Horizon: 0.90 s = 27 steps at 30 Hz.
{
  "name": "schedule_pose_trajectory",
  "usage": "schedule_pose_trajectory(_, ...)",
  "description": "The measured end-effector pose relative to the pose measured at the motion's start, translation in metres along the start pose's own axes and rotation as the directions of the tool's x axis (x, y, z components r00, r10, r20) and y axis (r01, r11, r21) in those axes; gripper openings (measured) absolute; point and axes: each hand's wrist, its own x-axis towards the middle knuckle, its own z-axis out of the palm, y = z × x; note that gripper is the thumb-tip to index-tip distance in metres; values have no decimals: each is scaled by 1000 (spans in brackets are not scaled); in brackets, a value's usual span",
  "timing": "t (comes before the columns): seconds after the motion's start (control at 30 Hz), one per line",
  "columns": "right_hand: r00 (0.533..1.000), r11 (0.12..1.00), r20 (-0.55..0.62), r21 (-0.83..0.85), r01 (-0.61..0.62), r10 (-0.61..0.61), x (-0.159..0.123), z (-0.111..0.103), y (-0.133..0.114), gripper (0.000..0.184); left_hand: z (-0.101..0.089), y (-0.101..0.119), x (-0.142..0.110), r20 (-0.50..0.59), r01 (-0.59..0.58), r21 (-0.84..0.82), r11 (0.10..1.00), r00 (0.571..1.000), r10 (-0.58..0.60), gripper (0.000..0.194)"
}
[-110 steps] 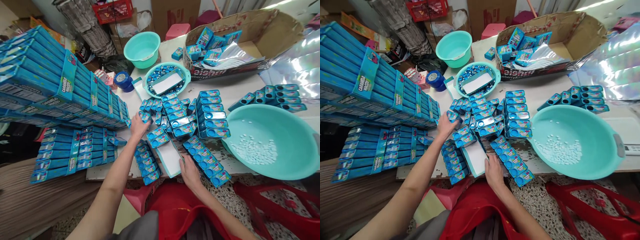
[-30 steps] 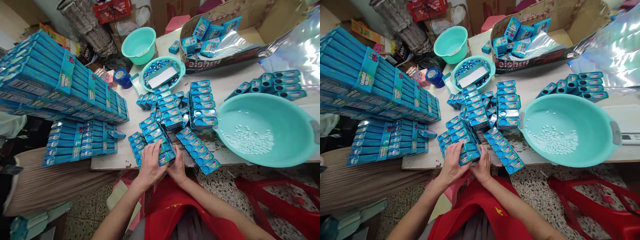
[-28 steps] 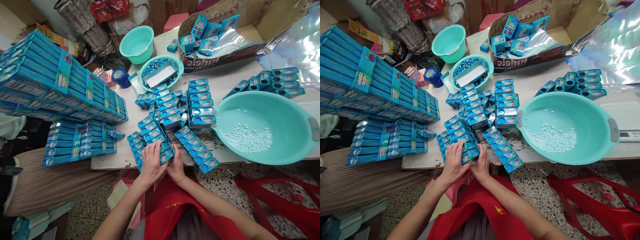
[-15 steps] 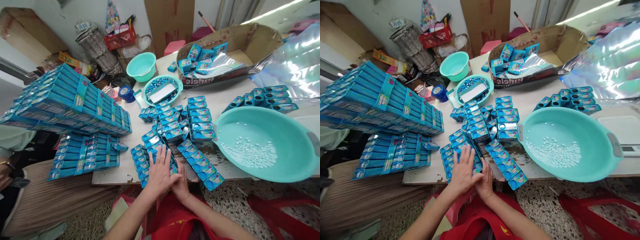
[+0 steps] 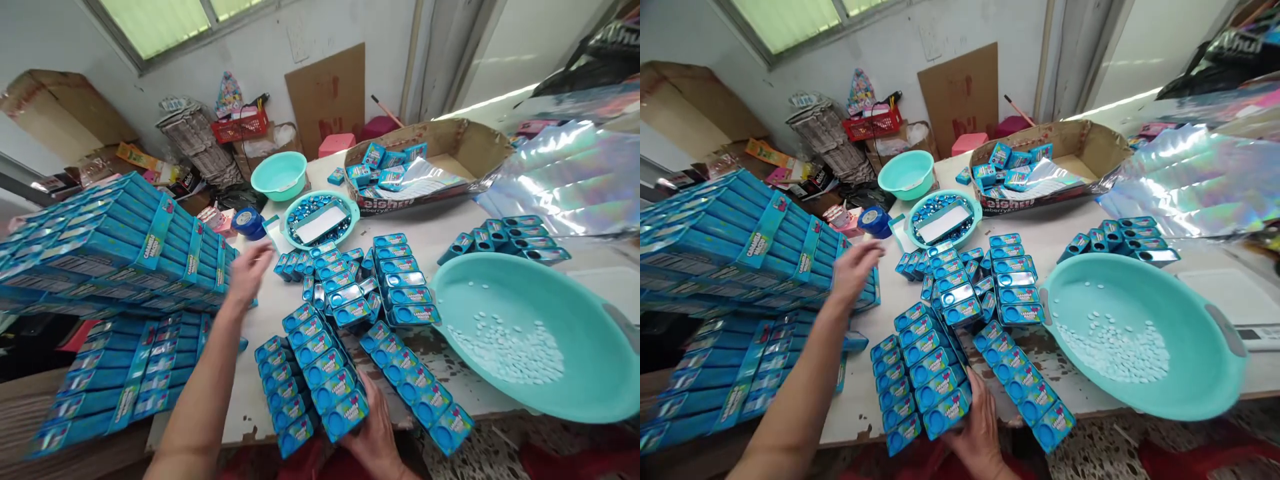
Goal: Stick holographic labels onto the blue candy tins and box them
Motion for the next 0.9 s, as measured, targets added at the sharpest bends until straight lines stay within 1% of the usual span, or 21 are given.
schedule_pose_trajectory(0.03,1000,1000,-8,8,-13,13,-2,3,2,97,24,-7,22,80,-17,97,995,997,10,32)
schedule_pose_trajectory(0.07,999,999,-19,18,-29,29,-3,6,3,97,48,-14,41,189,-74,253,965,982,26,37)
schedule_pose_trajectory(0.13,997,997,-37,34,-66,68,-5,9,3,96,89,-26,73,419,-256,468,846,907,43,49)
schedule_pose_trajectory(0.2,994,995,-27,25,-101,102,-6,7,0,99,116,-36,93,555,-400,545,737,831,41,48)
schedule_pose_trajectory(0.23,995,995,-10,9,-98,98,-7,4,-1,102,124,-40,99,584,-435,552,711,810,42,43)
schedule_pose_trajectory(0.27,996,996,8,-12,-84,85,-8,-2,-2,104,127,-43,104,599,-450,549,704,800,44,39)
schedule_pose_trajectory(0.33,998,997,26,-48,-61,62,-13,-18,-3,101,124,-44,110,598,-453,532,715,799,62,34)
schedule_pose_trajectory(0.4,998,997,-8,-44,-58,57,-16,-40,-4,85,108,-38,111,560,-459,531,712,821,113,31)
schedule_pose_trajectory(0.47,996,997,-49,22,-75,76,-11,-66,-6,64,82,-22,103,467,-461,549,698,861,201,25)
schedule_pose_trajectory(0.5,992,991,-59,83,-105,110,-3,-79,-9,55,67,-9,93,416,-467,556,688,873,257,23)
schedule_pose_trajectory(0.53,984,973,-57,169,-160,171,9,-91,-14,48,51,6,77,376,-484,555,676,871,315,22)
schedule_pose_trajectory(0.57,965,932,-40,275,-238,259,24,-102,-20,44,35,24,56,352,-517,541,664,856,379,23)
schedule_pose_trajectory(0.6,927,848,-4,405,-340,374,43,-111,-28,45,22,45,29,361,-569,510,645,822,440,24)
schedule_pose_trajectory(0.63,883,722,55,553,-416,466,62,-118,-37,50,12,68,-2,388,-636,457,621,772,504,25)
schedule_pose_trajectory(0.7,830,452,201,760,-468,520,98,-126,-56,65,4,115,-70,475,-767,300,567,636,609,22)
schedule_pose_trajectory(0.73,794,351,270,786,-508,545,112,-129,-64,70,6,136,-103,502,-815,216,538,565,655,19)
schedule_pose_trajectory(0.77,751,283,339,776,-564,566,121,-130,-70,72,10,152,-134,513,-840,154,521,518,684,16)
schedule_pose_trajectory(0.8,699,244,406,735,-632,588,127,-132,-73,72,17,164,-160,504,-840,136,526,516,693,14)
schedule_pose_trajectory(0.83,645,224,464,679,-699,607,128,-135,-73,69,23,169,-182,466,-824,131,551,541,700,10)
schedule_pose_trajectory(0.87,595,211,512,621,-755,620,126,-138,-70,66,29,167,-201,375,-788,121,603,599,707,17)
schedule_pose_trajectory(0.9,554,200,552,572,-795,624,122,-142,-65,64,33,161,-215,249,-718,115,687,690,680,29)
